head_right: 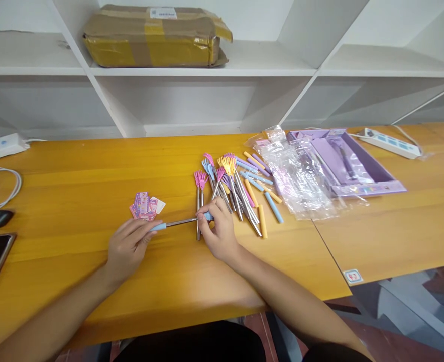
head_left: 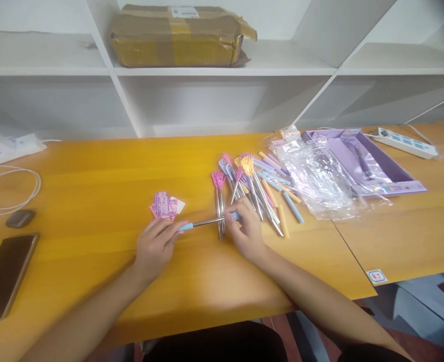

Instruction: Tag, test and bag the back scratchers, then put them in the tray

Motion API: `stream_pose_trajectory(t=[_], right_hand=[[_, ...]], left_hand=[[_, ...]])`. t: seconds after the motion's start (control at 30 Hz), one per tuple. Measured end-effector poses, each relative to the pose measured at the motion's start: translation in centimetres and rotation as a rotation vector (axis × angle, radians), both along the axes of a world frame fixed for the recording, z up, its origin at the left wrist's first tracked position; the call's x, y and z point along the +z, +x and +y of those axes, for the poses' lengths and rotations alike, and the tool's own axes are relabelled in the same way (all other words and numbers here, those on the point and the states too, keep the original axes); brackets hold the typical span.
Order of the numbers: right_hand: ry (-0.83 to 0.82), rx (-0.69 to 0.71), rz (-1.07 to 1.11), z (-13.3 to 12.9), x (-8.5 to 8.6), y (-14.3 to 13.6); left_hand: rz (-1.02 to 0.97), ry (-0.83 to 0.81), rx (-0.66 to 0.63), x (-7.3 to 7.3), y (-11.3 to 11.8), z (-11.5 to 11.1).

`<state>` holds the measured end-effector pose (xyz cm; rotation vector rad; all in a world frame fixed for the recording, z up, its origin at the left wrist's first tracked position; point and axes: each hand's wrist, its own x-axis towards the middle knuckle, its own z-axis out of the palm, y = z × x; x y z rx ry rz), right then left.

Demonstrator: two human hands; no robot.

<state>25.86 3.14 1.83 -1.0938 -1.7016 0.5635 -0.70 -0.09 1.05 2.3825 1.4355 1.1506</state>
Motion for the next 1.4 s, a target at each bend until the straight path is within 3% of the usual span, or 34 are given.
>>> stream_pose_trajectory(t=[0.23, 1.0, 1.1, 1.27, 1.33, 1.4], right_hand=[[-0.002, 0.020, -0.028, -0.6, -0.3, -0.5], [-0.026, 0.103, -0.061, -2.0, -0.6, -1.4], [-0.049, 0.119, -0.095, -1.6, -0.6, -1.3], [-0.116, 0.252, -0.162, 0.0, -0.7, -0.3], [-0.071, 0.299, -0.220, 0.8, -0.2, 0.3], [0.021, 0.308, -0.321, 1.6, 0.9, 0.9]], left_hand=[[0.027, 0.097, -0.008, 0.1, 0.5, -0.4], [-0.013, 0.068, -0.015, -0.3, 1.3, -1.3], [-0.026, -0.003, -0.032, -0.5, 0.8, -0.5], [-0.102, -0.328, -0.036, -0.9, -0.5, 1.4], [-0.112, -0.401, 0.005, -0.4, -1.0, 2.1], [-0.071, -0.401, 0.026, 1.0, -1.5, 2.6]])
